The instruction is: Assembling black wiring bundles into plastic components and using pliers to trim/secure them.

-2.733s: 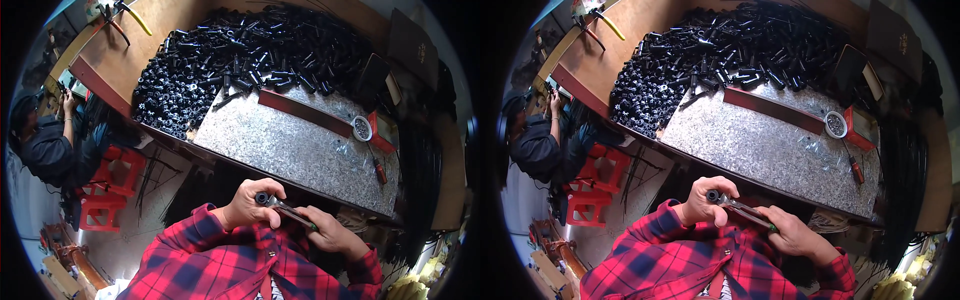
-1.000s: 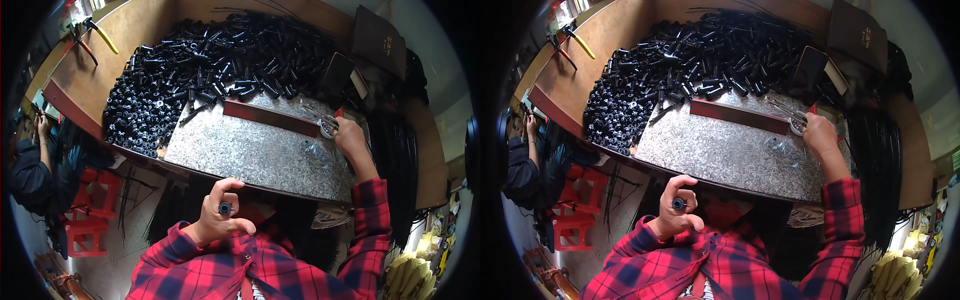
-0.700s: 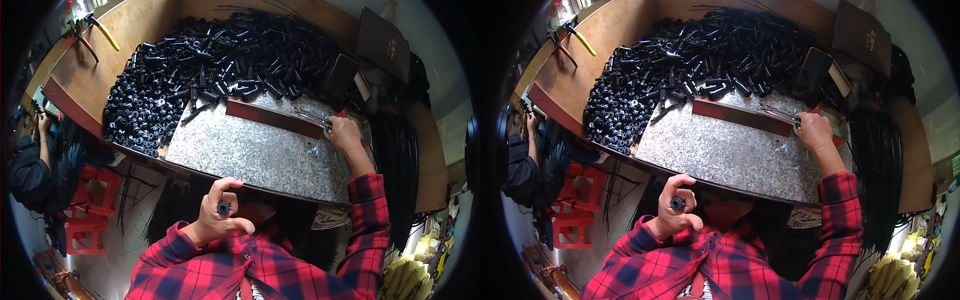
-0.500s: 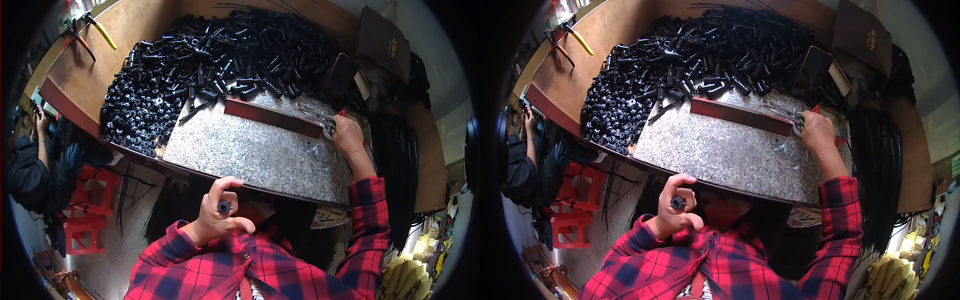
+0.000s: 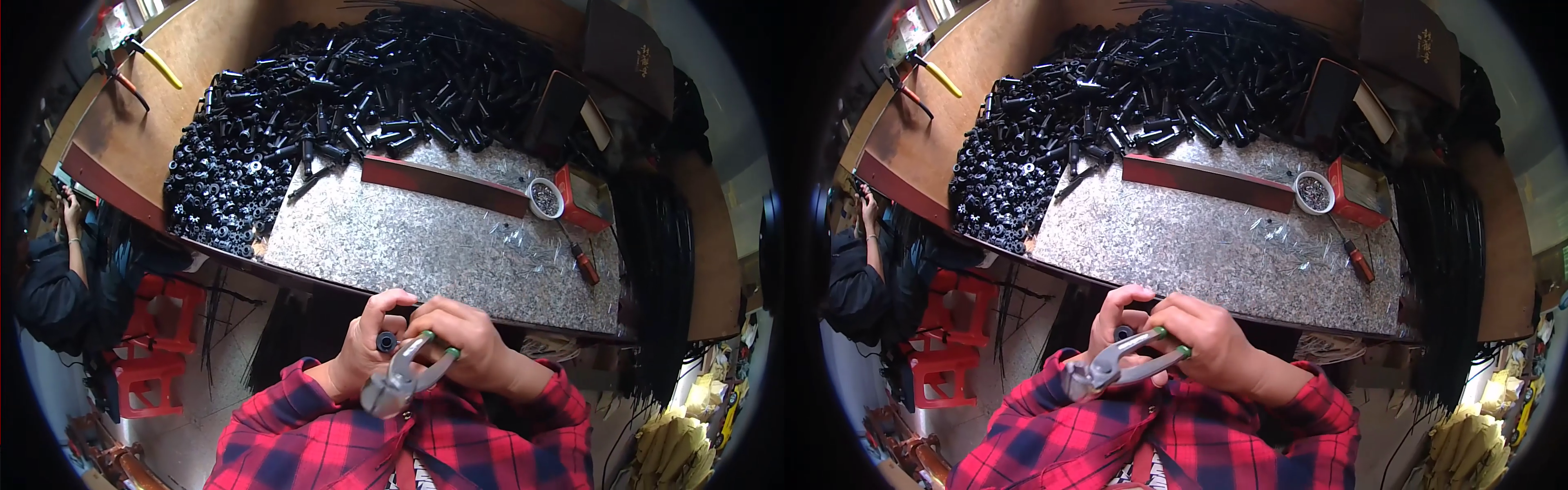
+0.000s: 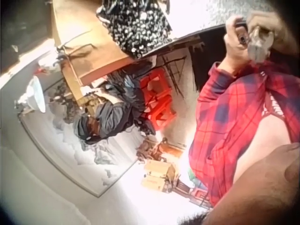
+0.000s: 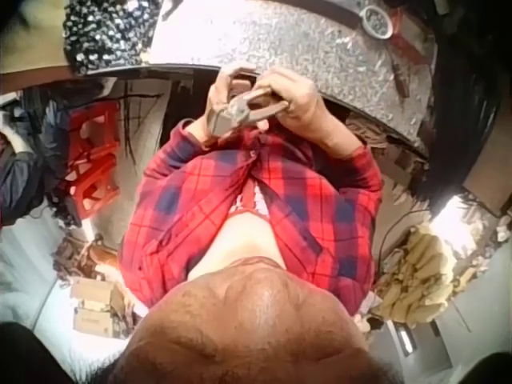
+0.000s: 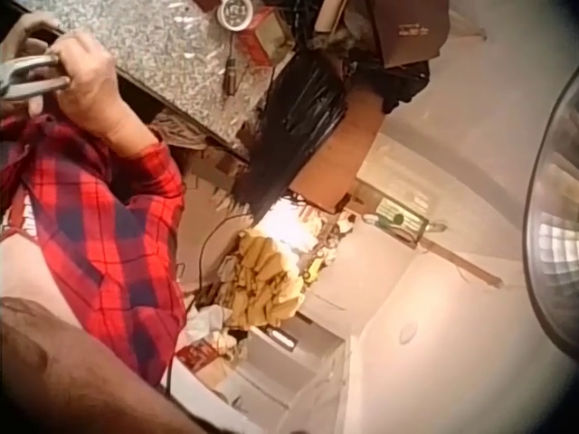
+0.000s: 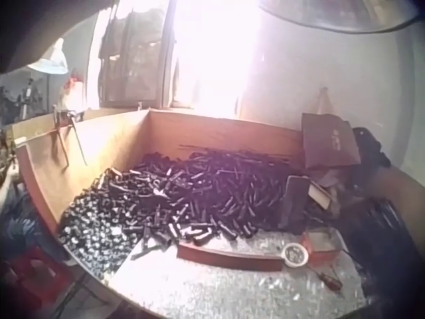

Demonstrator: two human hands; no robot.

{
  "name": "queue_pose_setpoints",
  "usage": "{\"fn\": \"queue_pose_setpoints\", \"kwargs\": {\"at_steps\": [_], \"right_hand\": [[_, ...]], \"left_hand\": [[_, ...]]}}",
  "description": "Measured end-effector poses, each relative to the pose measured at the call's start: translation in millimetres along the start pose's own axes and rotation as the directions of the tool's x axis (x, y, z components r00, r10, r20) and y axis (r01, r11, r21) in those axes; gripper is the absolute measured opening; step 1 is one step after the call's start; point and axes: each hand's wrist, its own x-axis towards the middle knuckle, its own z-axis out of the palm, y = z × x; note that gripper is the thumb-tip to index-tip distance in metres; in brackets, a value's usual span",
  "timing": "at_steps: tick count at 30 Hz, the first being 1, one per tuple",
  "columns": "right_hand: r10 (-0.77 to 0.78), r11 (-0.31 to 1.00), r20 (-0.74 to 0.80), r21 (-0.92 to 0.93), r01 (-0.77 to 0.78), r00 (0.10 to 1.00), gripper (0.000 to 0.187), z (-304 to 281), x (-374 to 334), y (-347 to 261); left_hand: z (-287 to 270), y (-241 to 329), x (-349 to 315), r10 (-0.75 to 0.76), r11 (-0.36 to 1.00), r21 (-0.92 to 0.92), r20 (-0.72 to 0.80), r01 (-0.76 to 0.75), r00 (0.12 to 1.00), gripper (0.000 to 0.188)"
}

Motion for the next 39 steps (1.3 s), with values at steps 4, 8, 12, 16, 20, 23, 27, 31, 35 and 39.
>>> {"fn": "queue_pose_setpoints", "kwargs": {"at_steps": [4, 8, 12, 16, 20, 23, 27, 31, 35, 39], "right_hand": [[-0.077, 0.996, -0.003, -0.044, 0.076, 0.997, 0.023, 3.0, 0.0, 3.9], [-0.127, 0.987, 0.033, -0.095, 0.130, 0.991, 0.023, 1.5, 0.4, 3.7], [-0.144, 0.976, 0.032, -0.158, 0.147, 0.989, 0.020, 4.3, 0.1, 3.7], [-0.139, 0.978, 0.002, -0.154, 0.138, 0.990, 0.020, 7.6, 0.6, 1.8], [-0.123, 0.988, 0.016, -0.092, 0.124, 0.992, 0.019, 7.6, 0.4, 2.1], [-0.093, 0.996, 0.000, 0.017, 0.093, 0.996, 0.019, 9.5, 0.4, 3.6], [-0.041, 0.991, -0.009, 0.126, 0.042, 0.999, 0.019, 9.6, 0.6, 2.0], [-0.054, 0.992, -0.035, 0.115, 0.057, 0.998, 0.019, 14.2, 0.9, 2.6], [-0.109, 0.992, -0.043, 0.051, 0.111, 0.993, 0.019, 17.2, 1.2, -0.7], [-0.146, 0.989, -0.045, -0.004, 0.146, 0.988, 0.019, 21.9, 2.6, 2.0]], "left_hand": [[-0.8, -0.2, -1.2, 0.024, 0.998, 0.064, 0.022, -0.026, 0.999, 0.080], [1.7, -1.9, -4.2, -0.013, 1.000, -0.011, 0.005, 0.013, 1.000, 0.083], [1.3, -3.9, -4.0, -0.002, 1.000, 0.028, 0.005, 0.001, 1.000, 0.087], [3.6, -0.7, -5.5, -0.018, 1.000, 0.020, -0.031, 0.019, 0.999, 0.088], [0.0, -1.5, -6.7, -0.020, 1.000, 0.013, -0.011, 0.020, 1.000, 0.089], [1.3, 3.4, -5.4, -0.069, 0.997, -0.017, 0.000, 0.069, 0.998, 0.092], [-3.3, 2.7, -3.4, 0.069, 0.994, 0.081, 0.084, -0.075, 0.994, 0.098], [-2.8, 3.6, -6.2, 0.043, 0.997, 0.054, 0.051, -0.045, 0.998, 0.094], [-8.3, -0.2, -11.0, -0.011, 0.999, 0.038, 0.009, 0.010, 1.000, 0.090], [-9.3, -0.3, -12.5, -0.042, 0.998, -0.042, -0.017, 0.042, 0.999, 0.088]]}}
